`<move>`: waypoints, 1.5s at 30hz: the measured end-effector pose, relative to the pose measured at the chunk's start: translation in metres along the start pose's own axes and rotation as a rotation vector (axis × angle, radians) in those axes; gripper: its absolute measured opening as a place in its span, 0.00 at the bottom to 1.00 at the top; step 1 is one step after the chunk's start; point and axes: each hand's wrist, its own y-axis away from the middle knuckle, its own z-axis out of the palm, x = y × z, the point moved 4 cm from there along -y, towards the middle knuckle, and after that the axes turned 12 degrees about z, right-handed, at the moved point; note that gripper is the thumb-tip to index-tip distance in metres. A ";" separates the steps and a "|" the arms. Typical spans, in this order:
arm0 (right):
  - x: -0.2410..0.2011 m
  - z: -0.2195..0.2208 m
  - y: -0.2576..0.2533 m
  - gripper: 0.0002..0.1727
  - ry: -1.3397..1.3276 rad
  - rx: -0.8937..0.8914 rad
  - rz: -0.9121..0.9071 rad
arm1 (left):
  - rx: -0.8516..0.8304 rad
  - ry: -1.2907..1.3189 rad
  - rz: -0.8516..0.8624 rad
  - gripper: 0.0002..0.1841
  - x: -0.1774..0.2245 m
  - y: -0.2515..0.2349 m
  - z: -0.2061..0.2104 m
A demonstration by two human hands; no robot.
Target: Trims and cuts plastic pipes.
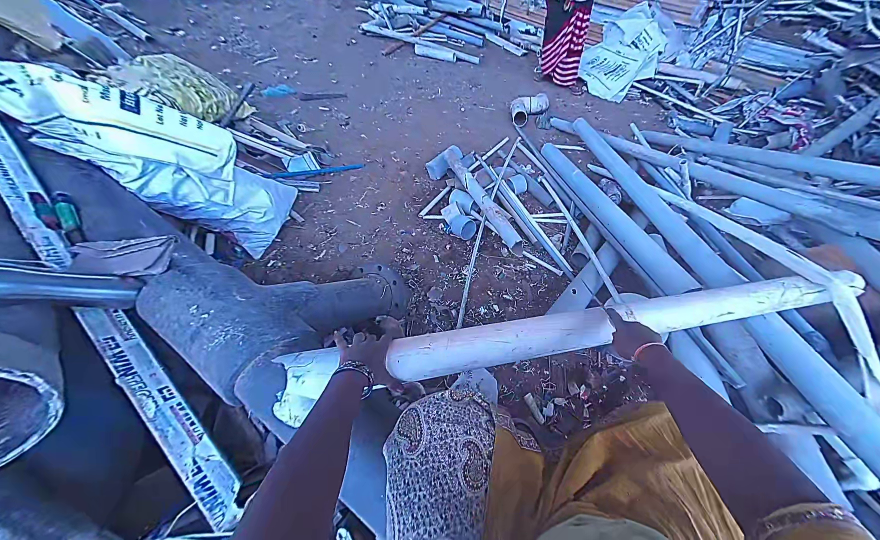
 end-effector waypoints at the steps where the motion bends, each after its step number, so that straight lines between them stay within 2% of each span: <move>1: 0.032 -0.002 -0.019 0.44 -0.043 0.020 0.090 | 0.000 0.002 0.011 0.69 0.003 0.002 -0.001; 3: 0.066 -0.003 -0.040 0.44 -0.095 0.036 0.194 | -0.011 -0.006 0.020 0.69 0.009 0.005 0.000; 4: 0.061 -0.002 -0.036 0.44 -0.104 0.023 0.182 | -0.016 -0.010 0.021 0.69 0.010 0.006 0.000; 6: 0.014 0.002 -0.006 0.42 -0.085 -0.022 0.025 | -0.028 -0.027 0.008 0.70 0.011 0.005 0.001; 9: -0.082 0.021 0.074 0.43 -0.047 -0.095 -0.320 | -0.041 -0.048 -0.004 0.71 0.009 0.001 0.003; 11: -0.114 0.036 0.108 0.47 -0.057 -0.119 -0.461 | -0.057 -0.073 -0.015 0.71 0.009 -0.002 0.003; 14: -0.091 0.038 0.092 0.51 -0.099 -0.097 -0.444 | -0.072 -0.109 -0.038 0.69 0.008 -0.005 0.001; 19: 0.042 0.027 0.002 0.46 -0.319 -0.050 0.016 | -0.094 -0.093 -0.050 0.68 0.003 -0.013 0.000; 21: 0.072 0.023 -0.017 0.43 -0.394 -0.056 0.103 | -0.116 -0.117 -0.037 0.66 0.003 -0.017 0.000; 23: 0.052 0.022 -0.008 0.44 -0.389 -0.079 0.042 | -0.130 -0.105 -0.039 0.66 0.004 -0.019 0.001; 27: -0.065 0.042 0.072 0.49 -0.300 -0.157 -0.398 | -0.115 -0.053 -0.064 0.67 0.004 -0.021 0.002; 29: -0.101 0.052 0.098 0.48 -0.271 -0.174 -0.541 | -0.098 -0.055 -0.069 0.68 0.004 -0.020 0.004; 32: -0.083 0.043 0.077 0.49 -0.294 -0.132 -0.493 | -0.050 -0.065 -0.067 0.68 0.004 -0.019 0.006; 35: -0.024 0.030 0.027 0.45 -0.347 -0.099 -0.298 | -0.038 -0.061 -0.076 0.69 0.006 -0.020 0.008; 37: 0.011 0.026 0.003 0.46 -0.376 -0.074 -0.161 | -0.044 -0.077 -0.072 0.69 0.012 -0.024 0.010; 39: 0.025 0.022 -0.008 0.46 -0.383 -0.055 -0.076 | -0.075 -0.118 -0.062 0.68 0.016 -0.028 0.005; 41: 0.011 0.018 0.004 0.46 -0.349 -0.059 -0.082 | -0.128 -0.156 -0.056 0.67 0.025 -0.030 0.004; 42: -0.007 0.020 0.019 0.46 -0.323 -0.082 -0.140 | -0.137 -0.175 -0.063 0.67 0.025 -0.030 0.004; 45: -0.069 0.043 0.081 0.46 -0.273 -0.153 -0.439 | -0.106 -0.193 -0.068 0.68 0.023 -0.031 0.005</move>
